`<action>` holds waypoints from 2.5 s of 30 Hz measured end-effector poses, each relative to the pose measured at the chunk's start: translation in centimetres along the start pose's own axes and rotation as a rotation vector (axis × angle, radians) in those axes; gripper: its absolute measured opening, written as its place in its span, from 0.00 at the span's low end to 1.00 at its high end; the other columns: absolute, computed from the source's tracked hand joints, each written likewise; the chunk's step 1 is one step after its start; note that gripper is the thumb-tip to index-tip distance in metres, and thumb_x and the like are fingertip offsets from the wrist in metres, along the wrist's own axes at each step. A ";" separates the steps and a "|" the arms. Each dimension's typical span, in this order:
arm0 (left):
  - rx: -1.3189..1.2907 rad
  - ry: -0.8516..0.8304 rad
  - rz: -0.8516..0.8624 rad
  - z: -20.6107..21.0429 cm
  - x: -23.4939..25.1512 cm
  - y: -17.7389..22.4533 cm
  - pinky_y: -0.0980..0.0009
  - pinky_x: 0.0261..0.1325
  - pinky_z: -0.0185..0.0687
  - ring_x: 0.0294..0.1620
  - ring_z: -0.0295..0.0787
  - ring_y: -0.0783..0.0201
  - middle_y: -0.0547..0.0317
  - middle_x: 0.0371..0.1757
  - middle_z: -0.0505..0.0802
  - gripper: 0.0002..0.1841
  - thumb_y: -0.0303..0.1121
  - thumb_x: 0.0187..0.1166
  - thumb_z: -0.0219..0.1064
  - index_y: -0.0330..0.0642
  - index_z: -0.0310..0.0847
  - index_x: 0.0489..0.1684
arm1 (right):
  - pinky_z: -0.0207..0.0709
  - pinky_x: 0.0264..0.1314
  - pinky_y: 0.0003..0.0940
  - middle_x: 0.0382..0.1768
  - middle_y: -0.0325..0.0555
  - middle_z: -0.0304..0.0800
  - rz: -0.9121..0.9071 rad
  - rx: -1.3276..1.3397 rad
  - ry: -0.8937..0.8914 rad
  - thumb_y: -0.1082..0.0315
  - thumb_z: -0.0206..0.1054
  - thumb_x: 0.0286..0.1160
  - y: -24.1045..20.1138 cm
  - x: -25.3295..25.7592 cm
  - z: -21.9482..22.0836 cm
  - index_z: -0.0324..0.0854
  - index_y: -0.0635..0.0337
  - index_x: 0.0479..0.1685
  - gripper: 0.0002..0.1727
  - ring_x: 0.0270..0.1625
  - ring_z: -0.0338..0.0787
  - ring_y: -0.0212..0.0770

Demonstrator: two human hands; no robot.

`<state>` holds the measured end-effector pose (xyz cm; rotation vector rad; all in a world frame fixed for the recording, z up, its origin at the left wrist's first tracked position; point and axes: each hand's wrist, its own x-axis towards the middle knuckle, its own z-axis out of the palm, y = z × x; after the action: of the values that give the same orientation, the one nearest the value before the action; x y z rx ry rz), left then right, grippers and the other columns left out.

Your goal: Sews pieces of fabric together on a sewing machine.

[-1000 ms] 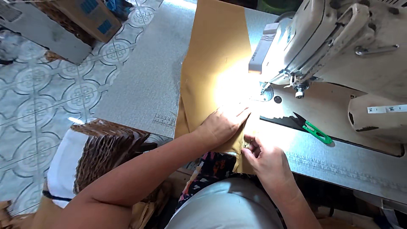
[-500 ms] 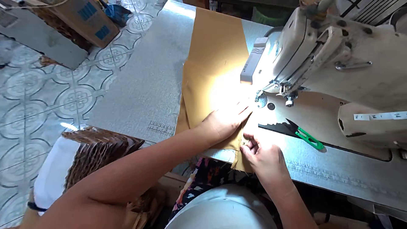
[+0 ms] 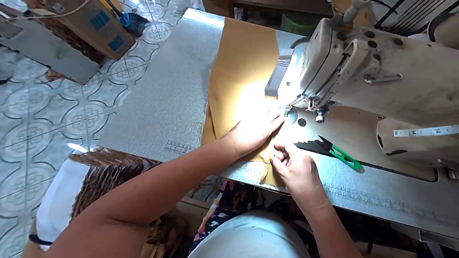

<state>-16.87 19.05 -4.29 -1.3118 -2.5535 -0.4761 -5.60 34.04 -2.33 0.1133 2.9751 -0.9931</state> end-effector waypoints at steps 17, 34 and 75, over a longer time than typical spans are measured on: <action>-0.013 -0.035 -0.007 -0.1 0.6 -0.8 0.57 0.78 0.74 0.75 0.82 0.52 0.51 0.70 0.89 0.19 0.22 0.85 0.53 0.39 0.87 0.65 | 0.83 0.41 0.34 0.33 0.42 0.92 -0.022 0.008 0.015 0.64 0.72 0.72 -0.2 0.5 0.0 0.91 0.58 0.56 0.15 0.33 0.88 0.36; -0.107 -0.102 -0.255 1.6 4.9 -5.9 0.54 0.91 0.56 0.90 0.64 0.49 0.47 0.85 0.77 0.25 0.43 0.95 0.43 0.45 0.73 0.83 | 0.86 0.47 0.50 0.38 0.50 0.94 0.004 0.019 0.143 0.67 0.74 0.74 0.2 5.9 0.3 0.90 0.59 0.56 0.14 0.40 0.93 0.47; -0.254 0.072 -0.172 0.9 0.2 -0.8 0.57 0.71 0.79 0.62 0.90 0.58 0.56 0.56 0.95 0.13 0.37 0.86 0.63 0.43 0.92 0.54 | 0.88 0.51 0.37 0.44 0.51 0.93 -0.331 -0.002 0.379 0.72 0.70 0.73 3.2 4.1 1.9 0.93 0.59 0.42 0.06 0.48 0.94 0.43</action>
<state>-17.73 19.10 -5.20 -1.1286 -2.6237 -0.8908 -9.51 35.71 -5.89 -0.2259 3.4206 -1.1063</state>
